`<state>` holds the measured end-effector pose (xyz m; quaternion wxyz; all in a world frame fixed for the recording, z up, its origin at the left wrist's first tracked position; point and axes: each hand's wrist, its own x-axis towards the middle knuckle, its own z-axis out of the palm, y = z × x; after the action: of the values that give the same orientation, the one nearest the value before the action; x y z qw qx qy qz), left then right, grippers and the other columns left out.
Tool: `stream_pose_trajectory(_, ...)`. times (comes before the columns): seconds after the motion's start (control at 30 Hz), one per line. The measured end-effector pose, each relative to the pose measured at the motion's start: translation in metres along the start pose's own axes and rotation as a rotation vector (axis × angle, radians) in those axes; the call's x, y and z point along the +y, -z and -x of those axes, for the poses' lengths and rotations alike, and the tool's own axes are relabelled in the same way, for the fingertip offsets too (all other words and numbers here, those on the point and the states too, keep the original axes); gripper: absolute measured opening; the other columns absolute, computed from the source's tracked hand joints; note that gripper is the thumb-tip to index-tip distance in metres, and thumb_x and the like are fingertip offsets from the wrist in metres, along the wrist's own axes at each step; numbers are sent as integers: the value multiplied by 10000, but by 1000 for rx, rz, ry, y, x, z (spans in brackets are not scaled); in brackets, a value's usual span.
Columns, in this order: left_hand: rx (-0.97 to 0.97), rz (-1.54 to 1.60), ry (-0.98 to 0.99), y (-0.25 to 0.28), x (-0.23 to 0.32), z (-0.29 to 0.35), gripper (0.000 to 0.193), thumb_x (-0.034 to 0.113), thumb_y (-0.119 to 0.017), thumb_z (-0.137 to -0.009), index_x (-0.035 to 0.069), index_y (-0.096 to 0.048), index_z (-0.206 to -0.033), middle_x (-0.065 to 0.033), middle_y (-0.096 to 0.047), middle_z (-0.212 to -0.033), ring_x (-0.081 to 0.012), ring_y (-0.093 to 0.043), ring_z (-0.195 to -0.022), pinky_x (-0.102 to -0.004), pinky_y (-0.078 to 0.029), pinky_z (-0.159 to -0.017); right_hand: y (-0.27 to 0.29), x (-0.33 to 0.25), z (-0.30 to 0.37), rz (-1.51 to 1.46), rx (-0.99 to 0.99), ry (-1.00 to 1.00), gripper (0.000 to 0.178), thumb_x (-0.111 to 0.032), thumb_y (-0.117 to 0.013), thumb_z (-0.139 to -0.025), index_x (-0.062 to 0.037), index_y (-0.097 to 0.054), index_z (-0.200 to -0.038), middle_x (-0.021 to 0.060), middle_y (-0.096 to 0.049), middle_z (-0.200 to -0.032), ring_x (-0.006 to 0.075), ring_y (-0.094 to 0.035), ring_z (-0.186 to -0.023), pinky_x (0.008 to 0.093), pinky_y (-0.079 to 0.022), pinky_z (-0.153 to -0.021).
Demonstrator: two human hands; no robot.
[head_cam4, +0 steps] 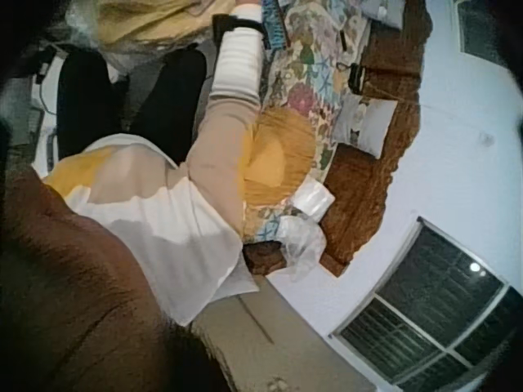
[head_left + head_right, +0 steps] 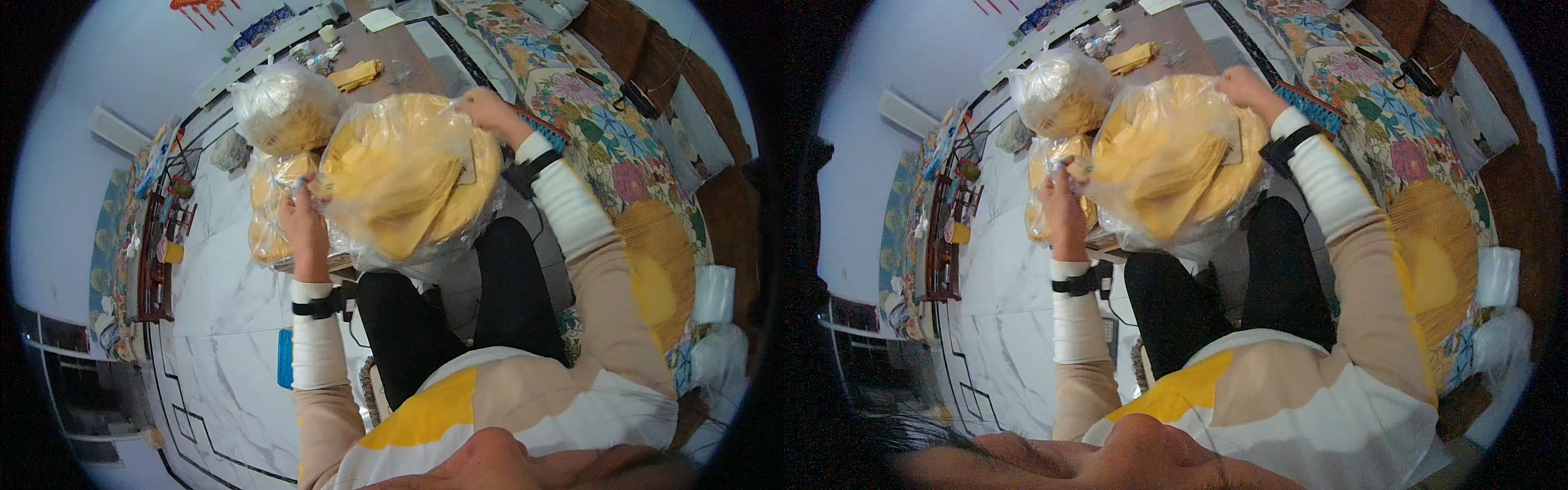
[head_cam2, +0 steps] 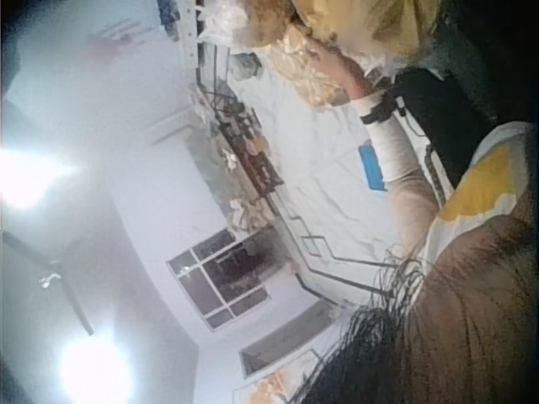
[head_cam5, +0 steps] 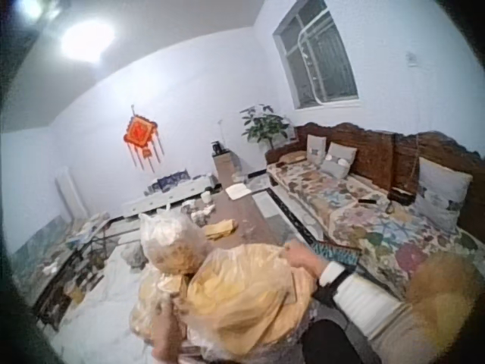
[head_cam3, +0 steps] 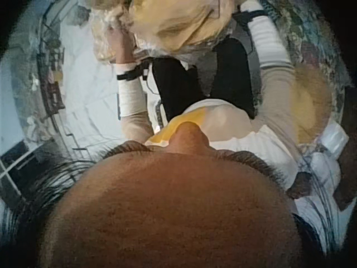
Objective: The person folds thin yellow sheets by hand, stacks them, places them into clear plastic bags, and weighs the bags on a digital scale. The person repeats this process multiple times, handling the sheets and bags directly.
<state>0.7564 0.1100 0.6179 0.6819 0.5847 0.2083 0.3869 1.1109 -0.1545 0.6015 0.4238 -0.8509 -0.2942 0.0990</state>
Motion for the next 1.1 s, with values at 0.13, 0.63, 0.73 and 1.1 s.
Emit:
stream_pose_trajectory(0.13,-89,-35,-15,-6,40,-22,289,218,-678,-1132,4,-761,-1308,42,-640,-861,-70,-625,-716,-246,-506,-654,63,-39,30,-415,-62,3,227,-218,-708,-1062,-12,-737,-970,0,-535,-670,95,-443,-520,314,-345,-459)
stream_pose_trajectory(0.63,330,-963,-882,-12,22,-10,643,396,-792,-1050,-68,-618,-1460,-274,-615,-1441,-383,-646,-1259,-509,-544,-1066,5,55,258,-440,327,222,529,-120,-709,-1027,-64,-579,-1537,115,-743,-1271,241,-763,-1079,406,-618,-942)
stream_pose_trajectory(0.73,300,-812,-1115,-86,-15,67,632,390,-781,-1074,-54,-548,-1459,-213,-565,-1385,-358,-598,-1296,-480,-500,-1121,2,154,362,-406,429,-158,457,-104,-691,-1019,-78,-643,-1473,129,-743,-1304,294,-769,-1123,440,-606,-996)
stream_pose_trajectory(1.1,-2040,-376,-476,-395,-160,339,291,145,-757,-1018,19,-690,-1271,-226,-692,-1236,-484,-672,-1146,-540,-564,-938,55,352,670,478,903,-868,489,-106,-801,-941,-22,-621,-1388,236,-595,-1431,498,-618,-1284,546,-548,-1053)
